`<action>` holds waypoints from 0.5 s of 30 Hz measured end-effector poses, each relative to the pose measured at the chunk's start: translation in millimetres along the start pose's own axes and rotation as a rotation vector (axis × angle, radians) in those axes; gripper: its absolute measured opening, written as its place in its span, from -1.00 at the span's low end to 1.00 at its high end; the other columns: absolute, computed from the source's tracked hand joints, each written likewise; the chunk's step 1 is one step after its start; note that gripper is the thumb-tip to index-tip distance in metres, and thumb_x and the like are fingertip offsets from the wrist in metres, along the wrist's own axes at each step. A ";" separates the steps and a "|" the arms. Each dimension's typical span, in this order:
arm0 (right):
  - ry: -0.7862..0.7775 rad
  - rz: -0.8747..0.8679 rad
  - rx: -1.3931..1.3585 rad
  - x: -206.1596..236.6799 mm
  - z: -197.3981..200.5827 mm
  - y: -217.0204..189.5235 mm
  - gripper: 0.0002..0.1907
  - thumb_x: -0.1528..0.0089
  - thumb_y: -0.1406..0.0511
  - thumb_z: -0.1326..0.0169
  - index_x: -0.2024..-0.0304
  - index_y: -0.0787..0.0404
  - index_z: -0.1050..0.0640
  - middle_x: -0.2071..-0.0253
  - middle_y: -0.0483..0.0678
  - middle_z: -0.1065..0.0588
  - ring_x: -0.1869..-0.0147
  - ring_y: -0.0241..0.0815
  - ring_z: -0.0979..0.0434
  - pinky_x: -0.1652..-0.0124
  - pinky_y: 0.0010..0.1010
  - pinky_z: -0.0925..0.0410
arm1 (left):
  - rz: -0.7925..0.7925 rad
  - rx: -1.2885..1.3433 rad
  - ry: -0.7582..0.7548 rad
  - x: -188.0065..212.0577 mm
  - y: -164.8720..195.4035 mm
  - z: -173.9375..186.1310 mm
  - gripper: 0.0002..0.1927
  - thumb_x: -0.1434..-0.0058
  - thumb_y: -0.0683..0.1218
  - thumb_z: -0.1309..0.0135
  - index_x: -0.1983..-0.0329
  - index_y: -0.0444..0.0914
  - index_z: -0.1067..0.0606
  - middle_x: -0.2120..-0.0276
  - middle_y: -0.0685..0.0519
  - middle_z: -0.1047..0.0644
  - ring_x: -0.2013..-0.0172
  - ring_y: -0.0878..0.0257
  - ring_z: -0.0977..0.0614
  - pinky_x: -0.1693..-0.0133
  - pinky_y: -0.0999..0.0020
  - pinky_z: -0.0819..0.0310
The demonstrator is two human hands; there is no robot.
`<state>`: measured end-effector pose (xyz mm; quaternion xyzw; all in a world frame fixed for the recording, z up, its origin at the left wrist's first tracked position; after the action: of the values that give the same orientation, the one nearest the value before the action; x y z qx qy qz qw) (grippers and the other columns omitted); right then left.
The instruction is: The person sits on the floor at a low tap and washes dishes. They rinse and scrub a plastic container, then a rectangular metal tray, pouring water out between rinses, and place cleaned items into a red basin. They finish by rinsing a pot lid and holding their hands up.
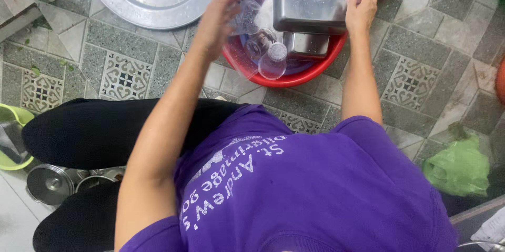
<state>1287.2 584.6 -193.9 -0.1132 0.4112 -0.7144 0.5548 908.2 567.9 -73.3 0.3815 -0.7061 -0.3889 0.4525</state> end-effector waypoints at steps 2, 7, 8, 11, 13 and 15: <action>0.020 0.049 0.068 -4.9 1.5 -1.3 -0.80 -0.35 0.26 -0.26 0.16 0.25 -0.56 0.21 0.07 -0.48 0.15 0.01 -0.54 0.10 -0.16 -0.41 | -0.057 0.035 0.015 3.5 11.6 22.4 -0.11 -0.26 0.45 0.05 -0.48 -0.16 -0.23 -0.44 -0.17 -0.28 -0.41 -0.11 -0.32 -0.37 -0.27 -0.06; 0.078 0.173 0.082 -16.2 7.5 -16.0 -0.83 -0.31 0.34 -0.28 0.15 0.27 -0.56 0.20 0.09 -0.45 0.15 0.01 -0.51 0.13 -0.18 -0.40 | -0.117 0.027 0.079 29.5 39.0 82.4 -0.16 -0.26 0.41 0.01 -0.43 -0.19 -0.27 -0.35 -0.15 -0.39 -0.33 -0.06 -0.44 -0.26 -0.11 -0.29; 0.062 0.200 0.069 -20.1 6.8 -21.8 -0.83 -0.30 0.35 -0.28 0.13 0.27 -0.56 0.18 0.10 -0.45 0.14 0.01 -0.51 0.12 -0.19 -0.41 | -0.145 0.003 0.065 38.1 49.7 92.9 -0.17 -0.30 0.40 0.03 -0.44 -0.21 -0.27 -0.35 -0.15 -0.39 -0.33 -0.05 -0.46 -0.27 -0.08 -0.32; -0.047 0.364 0.045 -31.1 -3.9 -65.2 -0.80 -0.32 0.42 -0.22 0.02 0.28 -0.56 0.10 0.07 -0.46 0.07 -0.01 -0.52 0.04 -0.20 -0.42 | -0.227 -0.027 0.067 83.0 83.7 139.9 -0.21 -0.40 0.37 0.05 -0.45 -0.26 -0.26 -0.35 -0.15 -0.41 -0.32 -0.02 -0.50 -0.28 -0.02 -0.40; -0.158 0.446 -0.024 -39.9 -19.4 -110.0 -0.76 -0.32 0.46 -0.19 -0.05 0.29 -0.55 0.02 0.09 -0.45 0.05 -0.04 -0.54 0.05 -0.25 -0.43 | -0.295 -0.004 0.089 122.4 107.2 187.3 -0.27 -0.47 0.33 0.05 -0.43 -0.30 -0.27 -0.34 -0.15 -0.42 -0.32 0.00 -0.52 -0.28 -0.01 -0.43; -0.274 0.516 -0.042 -47.9 -40.1 -167.0 -0.74 -0.33 0.48 -0.19 -0.07 0.31 -0.55 -0.03 0.11 -0.43 0.06 -0.07 -0.55 0.09 -0.29 -0.44 | -0.386 -0.115 0.159 170.3 128.0 245.4 -0.31 -0.53 0.29 0.07 -0.44 -0.31 -0.32 -0.33 -0.14 -0.45 -0.31 0.03 -0.54 -0.30 0.01 -0.47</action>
<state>1162.7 653.3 -86.2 -0.1118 0.3623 -0.5190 0.7661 603.6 518.3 28.8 0.5126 -0.5587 -0.4766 0.4449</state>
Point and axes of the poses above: each hand's wrist, its own x-axis away from the middle knuckle, its own z-axis out of the back of the hand, y = z × x, the point moved 6 cm from there along -x, towards the middle knuckle
